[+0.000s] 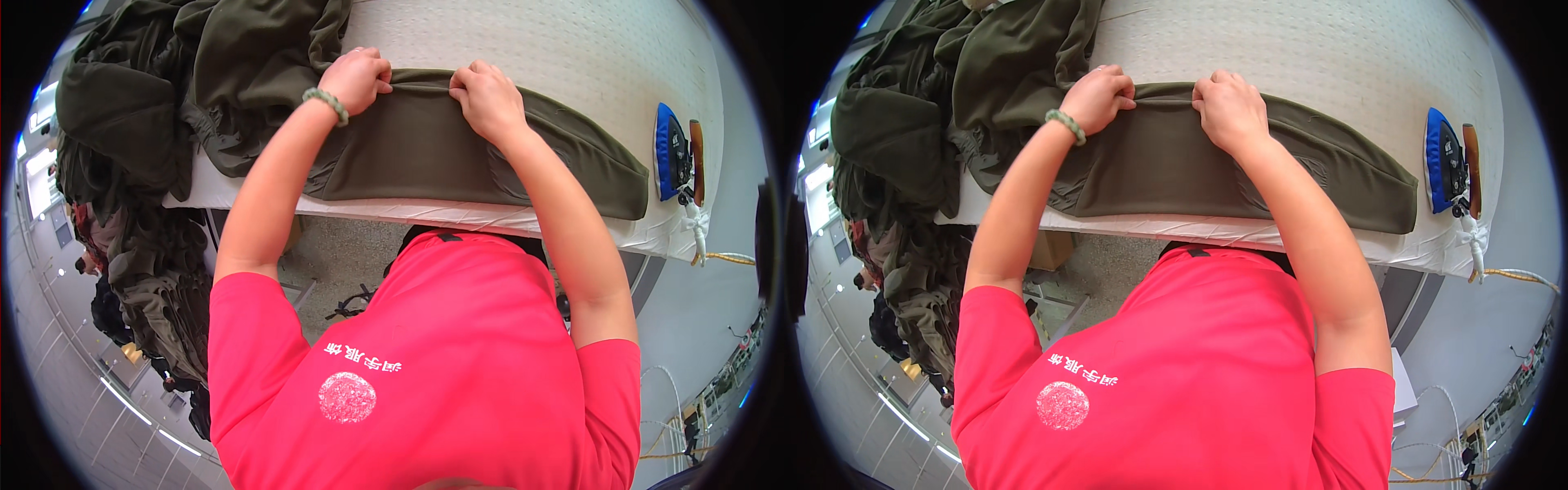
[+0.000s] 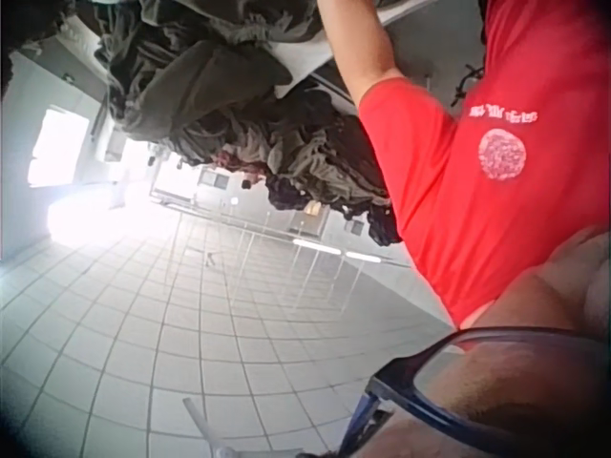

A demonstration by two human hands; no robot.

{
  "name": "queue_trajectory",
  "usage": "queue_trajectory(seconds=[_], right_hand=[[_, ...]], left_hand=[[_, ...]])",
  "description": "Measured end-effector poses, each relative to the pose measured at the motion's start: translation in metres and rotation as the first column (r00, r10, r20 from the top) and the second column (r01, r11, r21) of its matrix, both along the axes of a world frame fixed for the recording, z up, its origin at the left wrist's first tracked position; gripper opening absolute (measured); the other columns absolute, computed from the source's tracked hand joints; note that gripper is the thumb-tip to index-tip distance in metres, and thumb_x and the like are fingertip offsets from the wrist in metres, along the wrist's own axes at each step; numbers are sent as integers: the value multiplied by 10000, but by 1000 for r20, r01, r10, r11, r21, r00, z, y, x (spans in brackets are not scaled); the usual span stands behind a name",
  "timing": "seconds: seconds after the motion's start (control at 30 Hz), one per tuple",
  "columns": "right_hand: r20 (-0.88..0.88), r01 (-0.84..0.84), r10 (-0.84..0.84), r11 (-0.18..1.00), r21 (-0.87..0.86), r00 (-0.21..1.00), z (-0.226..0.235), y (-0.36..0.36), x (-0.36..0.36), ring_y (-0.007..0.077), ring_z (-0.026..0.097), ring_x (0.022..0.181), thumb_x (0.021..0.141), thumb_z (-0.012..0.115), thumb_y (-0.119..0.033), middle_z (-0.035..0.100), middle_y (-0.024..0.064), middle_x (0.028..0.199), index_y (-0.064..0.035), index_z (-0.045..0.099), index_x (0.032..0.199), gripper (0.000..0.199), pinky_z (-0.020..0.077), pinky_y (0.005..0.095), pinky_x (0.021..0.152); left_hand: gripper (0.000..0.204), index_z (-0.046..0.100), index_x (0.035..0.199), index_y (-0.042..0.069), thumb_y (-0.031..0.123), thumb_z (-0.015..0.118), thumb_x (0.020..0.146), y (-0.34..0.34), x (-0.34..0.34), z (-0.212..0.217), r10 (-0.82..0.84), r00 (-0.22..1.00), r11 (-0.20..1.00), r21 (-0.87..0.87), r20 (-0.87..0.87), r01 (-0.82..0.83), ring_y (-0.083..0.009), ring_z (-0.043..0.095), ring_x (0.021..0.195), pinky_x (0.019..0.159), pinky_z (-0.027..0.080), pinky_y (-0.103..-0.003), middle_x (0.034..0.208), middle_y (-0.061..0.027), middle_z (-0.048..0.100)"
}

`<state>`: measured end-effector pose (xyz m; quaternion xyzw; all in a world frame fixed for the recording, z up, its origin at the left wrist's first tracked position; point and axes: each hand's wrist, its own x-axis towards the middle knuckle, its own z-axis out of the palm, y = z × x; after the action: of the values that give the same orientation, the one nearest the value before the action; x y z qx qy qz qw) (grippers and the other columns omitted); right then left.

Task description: Ironing and folding olive green jackets on a factory workbench.

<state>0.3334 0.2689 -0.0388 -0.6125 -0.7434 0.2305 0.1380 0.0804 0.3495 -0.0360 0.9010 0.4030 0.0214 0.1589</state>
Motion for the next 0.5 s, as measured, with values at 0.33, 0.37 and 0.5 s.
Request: queue_trajectory(seconds=[0.33, 0.37, 0.5], right_hand=[[249, -46, -9, 976, 214, 968, -2, -45, -39, 346, 453, 1365, 907, 677, -398, 522, 158, 1429, -74, 560, 1369, 577, 358, 531, 1122], [256, -64, 20, 984, 165, 967, -1, -39, -46, 353, 396, 1413, 903, 676, -431, 460, 159, 1493, -85, 494, 1435, 660, 306, 562, 1149], [170, -56, 19, 976, 212, 985, -15, -23, -38, 350, 403, 1419, 892, 697, -399, 471, 163, 1493, -76, 528, 1411, 634, 291, 560, 1169]], left_hand=[[86, 731, 924, 89, 138, 734, 854, -29, -9, -17, 58, 945, 951, 271, 322, -151, -277, 623, 996, 857, 488, -386, 1020, -64, 663], [87, 735, 933, 91, 129, 731, 855, -28, -11, -21, 45, 928, 934, 314, 370, -171, -270, 626, 1010, 868, 486, -383, 1039, -59, 667], [129, 743, 986, 90, 92, 715, 860, -44, 11, -11, 70, 956, 892, 411, 284, -187, -261, 631, 1030, 894, 482, -396, 1085, -48, 671]])
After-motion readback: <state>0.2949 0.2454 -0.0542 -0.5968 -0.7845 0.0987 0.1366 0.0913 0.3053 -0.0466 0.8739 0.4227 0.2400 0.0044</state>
